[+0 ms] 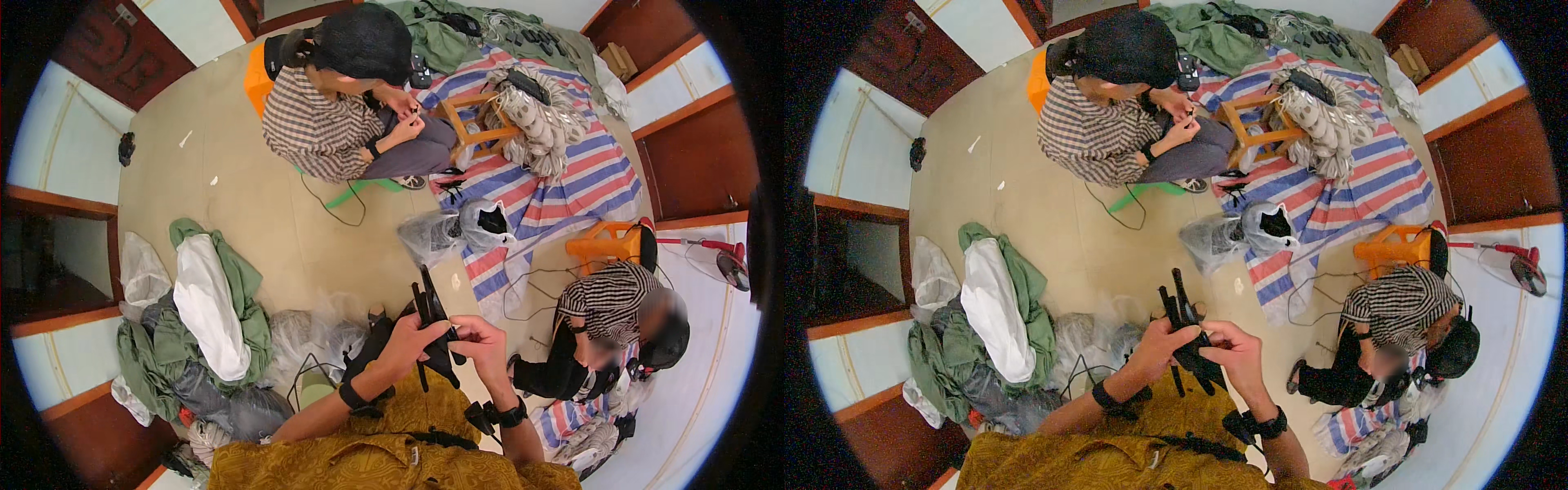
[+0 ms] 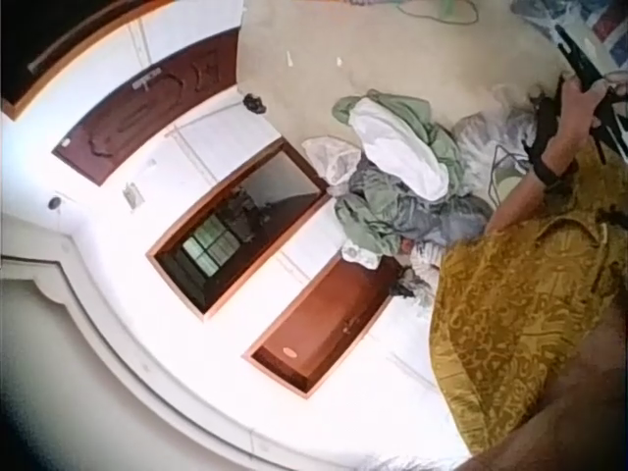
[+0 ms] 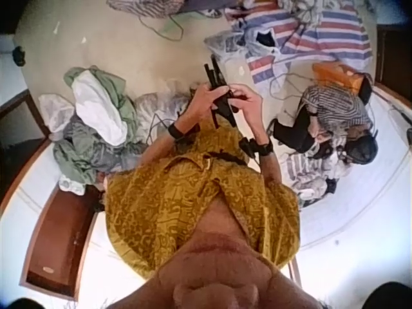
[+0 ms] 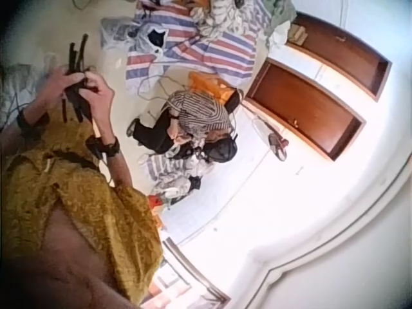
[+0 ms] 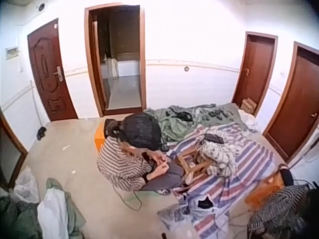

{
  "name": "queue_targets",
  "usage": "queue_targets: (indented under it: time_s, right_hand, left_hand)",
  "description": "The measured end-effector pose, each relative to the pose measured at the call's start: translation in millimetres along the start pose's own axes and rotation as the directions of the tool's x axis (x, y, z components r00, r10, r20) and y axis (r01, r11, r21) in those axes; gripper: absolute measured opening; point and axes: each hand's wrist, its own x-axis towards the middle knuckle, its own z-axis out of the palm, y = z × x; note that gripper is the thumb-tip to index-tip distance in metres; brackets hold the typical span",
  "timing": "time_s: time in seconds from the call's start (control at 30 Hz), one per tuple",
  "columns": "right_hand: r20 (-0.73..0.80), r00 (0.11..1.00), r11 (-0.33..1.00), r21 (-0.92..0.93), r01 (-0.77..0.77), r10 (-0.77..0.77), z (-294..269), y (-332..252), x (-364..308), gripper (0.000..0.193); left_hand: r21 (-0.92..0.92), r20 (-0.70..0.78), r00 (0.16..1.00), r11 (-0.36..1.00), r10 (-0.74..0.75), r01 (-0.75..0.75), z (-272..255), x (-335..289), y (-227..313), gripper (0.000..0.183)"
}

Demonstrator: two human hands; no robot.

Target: Inspecting and sorting various black shoe parts and straps.

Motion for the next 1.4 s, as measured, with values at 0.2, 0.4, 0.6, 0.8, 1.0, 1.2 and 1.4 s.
queue_targets:
  time_s: [0.2,0.4,0.6,0.8,1.0,1.2,1.4]
  right_hand:
    - [0.035,0.999,0.998,-0.044,-0.033,0.035,-1,9,5,0.034]
    - [0.065,0.997,0.998,-0.06,-0.033,0.037,1,14,5,0.033]
    - [0.066,0.997,0.998,-0.052,-0.03,0.033,1,18,1,0.033]
    - [0.079,0.997,0.997,-0.077,-0.017,0.023,7,25,-3,0.034]
    - [0.078,0.996,0.994,-0.103,-0.025,0.033,19,25,-8,0.033]
    - [0.078,0.997,0.996,-0.092,-0.004,0.011,23,31,-14,0.033]
    - [0.076,0.997,0.994,-0.106,-0.003,0.011,28,36,-18,0.034]
  left_hand:
    - [-0.084,-0.055,0.998,0.996,0.0,-0.005,-3,2,-15,0.02]
    - [-0.145,-0.039,0.998,0.988,-0.05,0.044,-12,5,-25,0.019]
    - [-0.176,-0.012,1.0,0.984,-0.003,0.001,-13,1,-30,0.017]
    - [-0.203,-0.015,1.0,0.979,-0.005,0.002,-19,-4,-37,0.016]
    - [-0.177,-0.016,1.0,0.984,-0.021,0.017,-30,-13,-39,0.019]
    - [-0.193,-0.027,1.0,0.981,-0.012,0.006,-32,-17,-45,0.021]
    - [-0.208,-0.025,1.0,0.978,0.008,-0.013,-38,-22,-48,0.019]
